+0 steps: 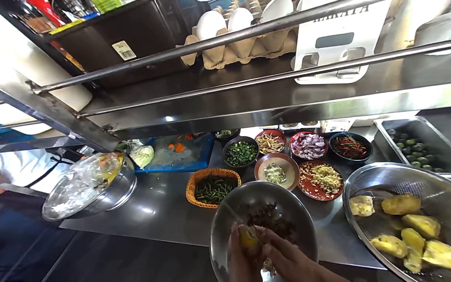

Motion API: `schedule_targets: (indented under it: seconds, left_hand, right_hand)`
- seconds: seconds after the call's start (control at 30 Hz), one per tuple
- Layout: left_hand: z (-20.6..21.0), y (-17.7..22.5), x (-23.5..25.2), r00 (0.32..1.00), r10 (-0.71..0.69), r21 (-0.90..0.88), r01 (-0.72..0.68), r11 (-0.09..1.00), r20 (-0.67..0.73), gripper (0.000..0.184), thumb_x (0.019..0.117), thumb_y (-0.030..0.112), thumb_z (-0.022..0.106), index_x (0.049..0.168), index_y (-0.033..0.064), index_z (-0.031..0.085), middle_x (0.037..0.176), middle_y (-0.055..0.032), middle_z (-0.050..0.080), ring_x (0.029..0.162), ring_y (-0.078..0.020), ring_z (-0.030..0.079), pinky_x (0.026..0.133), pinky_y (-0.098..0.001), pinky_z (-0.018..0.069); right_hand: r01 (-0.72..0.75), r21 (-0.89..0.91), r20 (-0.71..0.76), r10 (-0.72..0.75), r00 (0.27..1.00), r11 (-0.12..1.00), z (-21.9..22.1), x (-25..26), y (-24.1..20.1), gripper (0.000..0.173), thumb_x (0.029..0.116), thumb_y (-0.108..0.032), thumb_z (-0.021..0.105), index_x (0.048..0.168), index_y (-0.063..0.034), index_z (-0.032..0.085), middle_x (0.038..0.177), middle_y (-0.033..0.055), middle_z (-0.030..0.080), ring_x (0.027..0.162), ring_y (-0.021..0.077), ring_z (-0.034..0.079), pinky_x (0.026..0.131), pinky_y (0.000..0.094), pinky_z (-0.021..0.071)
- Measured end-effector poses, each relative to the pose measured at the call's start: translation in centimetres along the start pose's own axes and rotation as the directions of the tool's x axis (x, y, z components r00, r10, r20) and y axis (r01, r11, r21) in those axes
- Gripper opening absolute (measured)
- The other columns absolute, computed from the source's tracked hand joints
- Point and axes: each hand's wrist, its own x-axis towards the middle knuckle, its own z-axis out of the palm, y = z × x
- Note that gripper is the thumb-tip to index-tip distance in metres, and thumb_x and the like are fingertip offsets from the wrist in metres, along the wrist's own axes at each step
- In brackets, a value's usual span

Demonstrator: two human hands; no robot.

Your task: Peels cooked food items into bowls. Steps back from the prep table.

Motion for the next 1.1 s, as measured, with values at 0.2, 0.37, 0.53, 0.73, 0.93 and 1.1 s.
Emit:
schedule_targets:
  seconds: [0.2,0.37,0.53,0.73,0.93,1.1]
  left_hand:
    - [-0.9,-1.6,0.4,0.936,0.291,-0.133,-0.268,0.954,0.199,0.049,0.1119,0.040,0.023,0.124,0.0065,0.056,0.094,-0.0044,0.070,0.081,-0.0108,0.070,0.069,-0.0281,0.0607]
    - [-0.2,-1.7,-0.3,0.954,0.293,-0.079,-0.288,0.954,0.067,0.044,0.1123,0.033,0.020,0.123,0.0068,0.054,0.096,-0.0052,0.068,0.085,-0.0119,0.068,0.074,-0.0316,0.0595]
    - [0.4,-0.9,-0.1,0.990,0.138,-0.072,-0.135,0.988,0.039,0.053,0.1100,0.050,0.026,0.119,0.0096,0.060,0.094,-0.0093,0.071,0.079,-0.0208,0.071,0.064,-0.0398,0.0608]
    - [-0.2,0.1,-0.1,0.966,0.200,0.095,-0.217,0.972,0.166,0.054,0.1119,0.040,0.022,0.135,0.0087,0.059,0.113,-0.0119,0.069,0.096,-0.0236,0.070,0.076,-0.0443,0.0609]
    - [-1.8,3.4,-1.4,0.881,0.286,0.426,-0.439,0.791,0.376,0.040,0.1079,0.017,0.041,0.142,0.0029,0.056,0.139,-0.0120,0.062,0.123,-0.0222,0.063,0.096,-0.0386,0.0567]
    - [-2.2,5.5,-3.0,0.724,0.317,0.591,-0.686,0.424,0.613,0.044,0.1048,0.019,0.051,0.143,-0.0019,0.055,0.135,-0.0127,0.065,0.119,-0.0139,0.066,0.104,-0.0329,0.0539]
  right_hand:
    - [0.023,-0.563,0.102,0.042,0.994,0.826,-0.2,0.0,-2.8,0.078,0.1064,-0.050,0.043,0.165,-0.0085,0.013,0.084,0.0175,0.068,0.076,0.0363,0.069,0.073,0.0587,0.0565]
    - [-0.028,-0.639,-0.012,0.026,1.000,0.769,0.5,0.3,-2.6,0.065,0.1079,-0.050,0.038,0.163,-0.0195,0.027,0.094,0.0157,0.072,0.082,0.0361,0.072,0.076,0.0593,0.0573]
    - [-0.072,0.024,-0.139,0.074,0.987,0.997,-0.6,1.3,-0.1,0.037,0.1107,-0.037,0.039,0.130,-0.0113,0.058,0.092,0.0059,0.063,0.070,0.0140,0.061,0.066,0.0339,0.0547]
    - [-0.238,0.470,-0.010,0.275,0.961,0.850,-0.1,0.2,-0.3,0.032,0.1103,-0.044,0.037,0.126,-0.0198,0.051,0.072,0.0008,0.055,0.043,0.0087,0.043,0.039,0.0235,0.0414]
    - [-0.318,0.648,0.167,0.279,0.946,0.692,-0.9,0.3,0.3,0.042,0.1078,-0.057,0.030,0.124,-0.0256,0.053,0.069,-0.0013,0.060,0.043,0.0038,0.044,0.042,0.0190,0.0421]
    - [-0.433,0.707,0.442,0.129,0.888,0.560,-0.6,0.9,2.7,0.072,0.1008,-0.073,0.026,0.104,-0.0158,0.070,0.063,-0.0063,0.056,0.044,0.0009,0.041,0.044,0.0172,0.0396]
